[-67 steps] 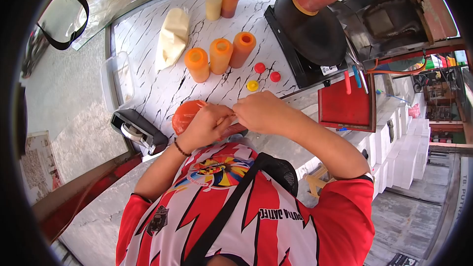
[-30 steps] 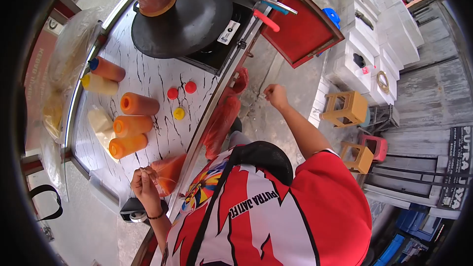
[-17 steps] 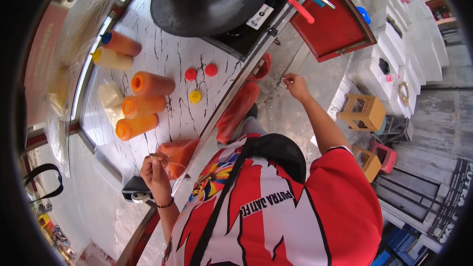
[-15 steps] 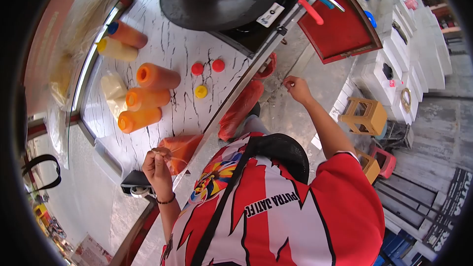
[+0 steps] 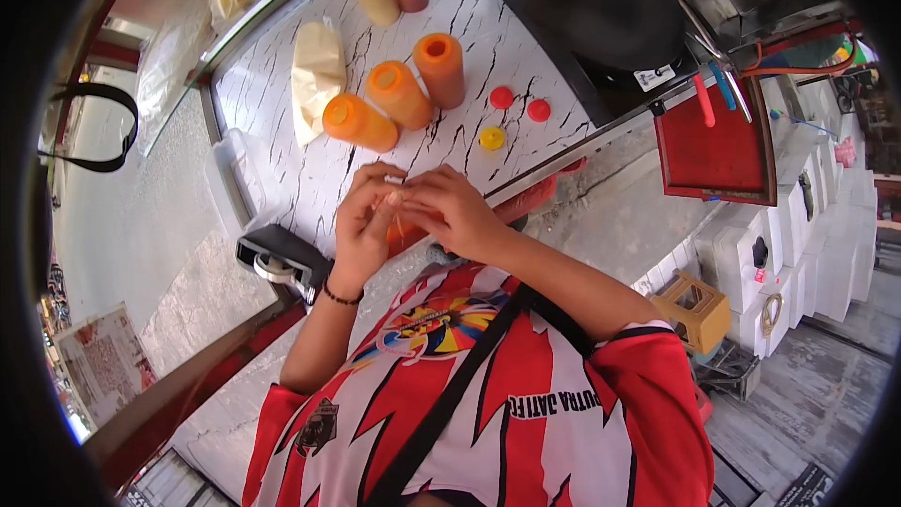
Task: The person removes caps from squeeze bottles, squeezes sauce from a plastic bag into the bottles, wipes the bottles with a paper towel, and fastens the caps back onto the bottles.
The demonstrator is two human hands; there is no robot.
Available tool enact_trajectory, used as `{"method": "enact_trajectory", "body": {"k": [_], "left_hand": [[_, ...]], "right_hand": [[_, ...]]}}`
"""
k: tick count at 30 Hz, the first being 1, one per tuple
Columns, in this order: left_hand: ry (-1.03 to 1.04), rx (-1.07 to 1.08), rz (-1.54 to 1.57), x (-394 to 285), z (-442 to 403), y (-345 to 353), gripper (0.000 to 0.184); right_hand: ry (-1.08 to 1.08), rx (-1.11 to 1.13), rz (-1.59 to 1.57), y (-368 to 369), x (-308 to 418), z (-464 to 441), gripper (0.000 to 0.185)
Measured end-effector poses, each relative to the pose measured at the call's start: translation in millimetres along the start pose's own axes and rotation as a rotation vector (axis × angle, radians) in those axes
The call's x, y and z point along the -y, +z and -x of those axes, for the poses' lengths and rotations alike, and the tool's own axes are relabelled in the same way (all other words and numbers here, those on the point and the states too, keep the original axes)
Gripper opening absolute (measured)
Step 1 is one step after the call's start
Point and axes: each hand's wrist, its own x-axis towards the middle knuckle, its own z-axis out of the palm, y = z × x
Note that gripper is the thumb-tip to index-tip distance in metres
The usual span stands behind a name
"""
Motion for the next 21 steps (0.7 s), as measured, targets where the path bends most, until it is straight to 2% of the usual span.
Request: {"method": "enact_trajectory", "body": {"k": [1, 4, 5, 8, 9, 10, 12, 13, 16, 17, 20, 21], "left_hand": [[-0.083, -0.028, 0.105, -4, 0, 1, 0.01], [-0.06, -0.058, 0.153, 5, -3, -3, 0.011], [-0.106, -0.085, 0.259, 4, -1, -1, 0.012], [-0.094, -0.05, 0.182, 3, 0, -7, 0.014], [-0.049, -0.044, 0.11, 9, 1, -8, 0.013], [-0.129, -0.034, 0.211, 6, 3, -12, 0.019], [-0.129, -0.048, 0.19, -1, 13, -33, 0.042], [-0.029, 0.038, 0.016, 0, 15, -50, 0.07], [0.096, 0.209, -0.545, -9, 26, -49, 0.086], [0.188, 0.18, -0.556, -1, 26, -38, 0.08], [-0.103, 0.305, -0.005, -3, 10, -17, 0.07], [-0.045, 0.282, 0.135, -7, 2, -5, 0.06]], "right_hand": [[0.012, -0.003, -0.022, 8, 0, 0, 0.028], [0.159, -0.021, -0.113, 20, 6, -2, 0.027], [0.175, -0.084, -0.216, 31, 5, -1, 0.022], [0.415, -0.047, -0.35, 38, 12, 4, 0.015], [0.392, -0.042, -0.367, 34, 9, -6, 0.014], [0.389, -0.034, -0.388, 30, 9, -8, 0.012], [0.433, -0.022, -0.461, 29, 26, 9, 0.011], [0.388, -0.031, -0.477, 28, 28, 7, 0.01], [0.224, -0.012, -0.302, 5, 70, -9, 0.006], [0.072, -0.043, -0.185, -2, 82, -21, 0.008], [0.009, 0.027, -0.033, -25, 98, -51, 0.012], [0.031, 0.075, 0.039, -37, 103, -63, 0.014]]}}
